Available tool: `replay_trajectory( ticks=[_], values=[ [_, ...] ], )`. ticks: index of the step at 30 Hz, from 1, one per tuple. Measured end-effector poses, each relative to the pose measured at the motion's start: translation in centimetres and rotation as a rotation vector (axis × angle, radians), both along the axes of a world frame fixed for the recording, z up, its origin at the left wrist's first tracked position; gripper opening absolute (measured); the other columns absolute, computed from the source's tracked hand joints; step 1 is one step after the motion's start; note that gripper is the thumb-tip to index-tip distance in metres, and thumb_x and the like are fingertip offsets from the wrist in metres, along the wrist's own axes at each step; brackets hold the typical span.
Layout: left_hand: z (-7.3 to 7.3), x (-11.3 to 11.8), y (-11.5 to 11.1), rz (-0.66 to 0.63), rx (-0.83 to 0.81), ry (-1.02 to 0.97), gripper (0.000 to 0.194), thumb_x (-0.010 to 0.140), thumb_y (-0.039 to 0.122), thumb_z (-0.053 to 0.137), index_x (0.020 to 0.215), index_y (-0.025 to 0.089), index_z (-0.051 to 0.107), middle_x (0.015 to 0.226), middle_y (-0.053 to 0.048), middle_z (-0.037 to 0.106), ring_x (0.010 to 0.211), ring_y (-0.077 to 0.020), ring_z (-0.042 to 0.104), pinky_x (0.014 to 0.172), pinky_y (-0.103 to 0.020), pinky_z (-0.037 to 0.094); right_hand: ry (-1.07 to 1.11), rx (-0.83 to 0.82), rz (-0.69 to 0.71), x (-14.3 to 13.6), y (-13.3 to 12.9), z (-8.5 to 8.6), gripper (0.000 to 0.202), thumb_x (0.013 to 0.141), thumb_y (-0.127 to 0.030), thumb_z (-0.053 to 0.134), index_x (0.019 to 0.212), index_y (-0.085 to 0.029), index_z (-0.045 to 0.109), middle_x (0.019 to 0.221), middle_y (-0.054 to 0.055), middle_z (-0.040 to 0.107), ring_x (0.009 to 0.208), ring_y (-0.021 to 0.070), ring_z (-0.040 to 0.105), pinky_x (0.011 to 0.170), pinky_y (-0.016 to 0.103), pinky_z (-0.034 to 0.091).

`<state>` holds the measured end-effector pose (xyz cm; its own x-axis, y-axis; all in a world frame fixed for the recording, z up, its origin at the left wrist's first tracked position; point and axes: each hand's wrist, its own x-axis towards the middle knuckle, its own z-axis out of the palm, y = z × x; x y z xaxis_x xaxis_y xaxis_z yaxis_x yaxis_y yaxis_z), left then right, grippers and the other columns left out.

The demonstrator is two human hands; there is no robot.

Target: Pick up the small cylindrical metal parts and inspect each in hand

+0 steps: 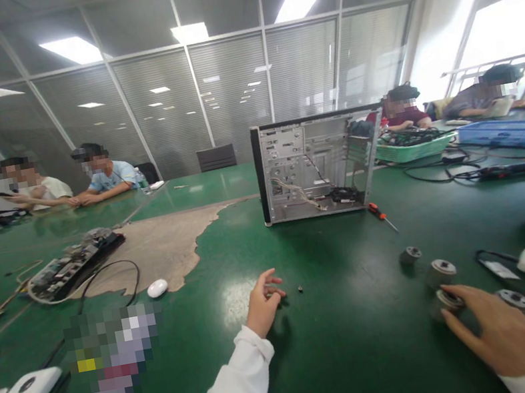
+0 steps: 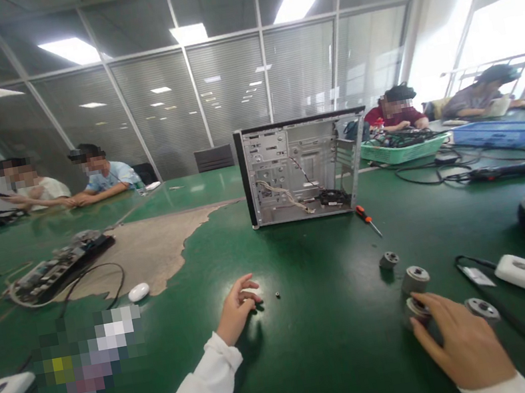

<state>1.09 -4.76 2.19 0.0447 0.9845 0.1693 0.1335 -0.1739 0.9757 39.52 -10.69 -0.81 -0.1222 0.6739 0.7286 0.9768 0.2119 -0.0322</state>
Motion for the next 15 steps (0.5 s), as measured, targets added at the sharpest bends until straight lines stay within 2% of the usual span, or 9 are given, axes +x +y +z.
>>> replay_trajectory(
  ticks=[2,4,6,8,10,12,15],
  values=[
    [-0.1,0.0,0.0,0.000,0.005,-0.008,0.051,0.059,0.003,0.040,0.107,0.016,0.041,0.092,-0.005,0.053,0.064,-0.0090,0.057,0.052,-0.020,0.042,-0.010,0.091,-0.154,0.1,-0.3,0.5,0.041,0.065,-0.032,0.051,0.105,-0.022,0.049,0.105,0.018,0.054,0.089,0.0331,0.053,0.068,0.044,0.040],
    [-0.1,0.0,0.0,0.000,0.008,-0.015,0.050,0.058,0.003,0.039,0.107,0.016,0.042,0.091,-0.005,0.053,0.064,-0.0090,0.057,0.052,-0.020,0.042,-0.011,0.148,-0.193,-1.8,-0.7,1.4,0.041,0.067,-0.028,0.051,0.107,-0.022,0.049,0.115,0.018,0.047,0.098,0.0339,0.048,0.078,0.045,0.036],
    [-0.1,0.0,0.0,0.000,0.011,-0.021,0.050,0.058,0.003,0.040,0.106,0.016,0.042,0.091,-0.004,0.053,0.064,-0.0091,0.057,0.052,-0.020,0.042,-0.034,0.129,-0.046,-4.9,-0.8,2.3,0.040,0.069,-0.024,0.049,0.110,-0.023,0.047,0.117,0.014,0.046,0.104,0.0304,0.045,0.084,0.045,0.034],
    [-0.1,0.0,0.0,0.002,0.012,-0.026,0.050,0.058,0.004,0.040,0.106,0.016,0.042,0.091,-0.004,0.052,0.064,-0.0092,0.057,0.052,-0.020,0.042,-0.084,0.043,0.201,-8.4,-0.5,2.9,0.037,0.071,-0.020,0.047,0.108,-0.021,0.048,0.116,0.010,0.047,0.105,0.0268,0.044,0.086,0.043,0.035],
    [-0.1,0.0,0.0,0.006,0.008,-0.030,0.049,0.058,0.004,0.040,0.106,0.016,0.042,0.090,-0.005,0.052,0.063,-0.0095,0.057,0.052,-0.021,0.041,-0.115,-0.066,0.387,-11.3,0.3,3.2,0.034,0.073,-0.016,0.044,0.105,-0.020,0.050,0.115,0.010,0.048,0.106,0.0239,0.043,0.087,0.041,0.036],
    [0.0,0.0,0.0,0.006,0.002,-0.033,0.049,0.058,0.004,0.040,0.106,0.016,0.042,0.091,-0.005,0.052,0.063,-0.0099,0.057,0.052,-0.021,0.042,-0.131,-0.213,0.501,-13.6,1.4,3.4,0.036,0.074,-0.014,0.041,0.110,-0.018,0.048,0.116,0.010,0.048,0.107,0.0214,0.042,0.088,0.038,0.037],
    [0.0,0.1,0.1,-0.004,0.001,-0.031,0.049,0.058,0.005,0.040,0.106,0.015,0.042,0.091,-0.006,0.052,0.063,-0.0102,0.057,0.053,-0.022,0.042,-0.135,-0.376,0.586,-16.5,3.3,3.5,0.042,0.076,-0.016,0.038,0.119,-0.019,0.040,0.120,0.010,0.045,0.107,0.0201,0.042,0.086,0.036,0.039]
  ],
)
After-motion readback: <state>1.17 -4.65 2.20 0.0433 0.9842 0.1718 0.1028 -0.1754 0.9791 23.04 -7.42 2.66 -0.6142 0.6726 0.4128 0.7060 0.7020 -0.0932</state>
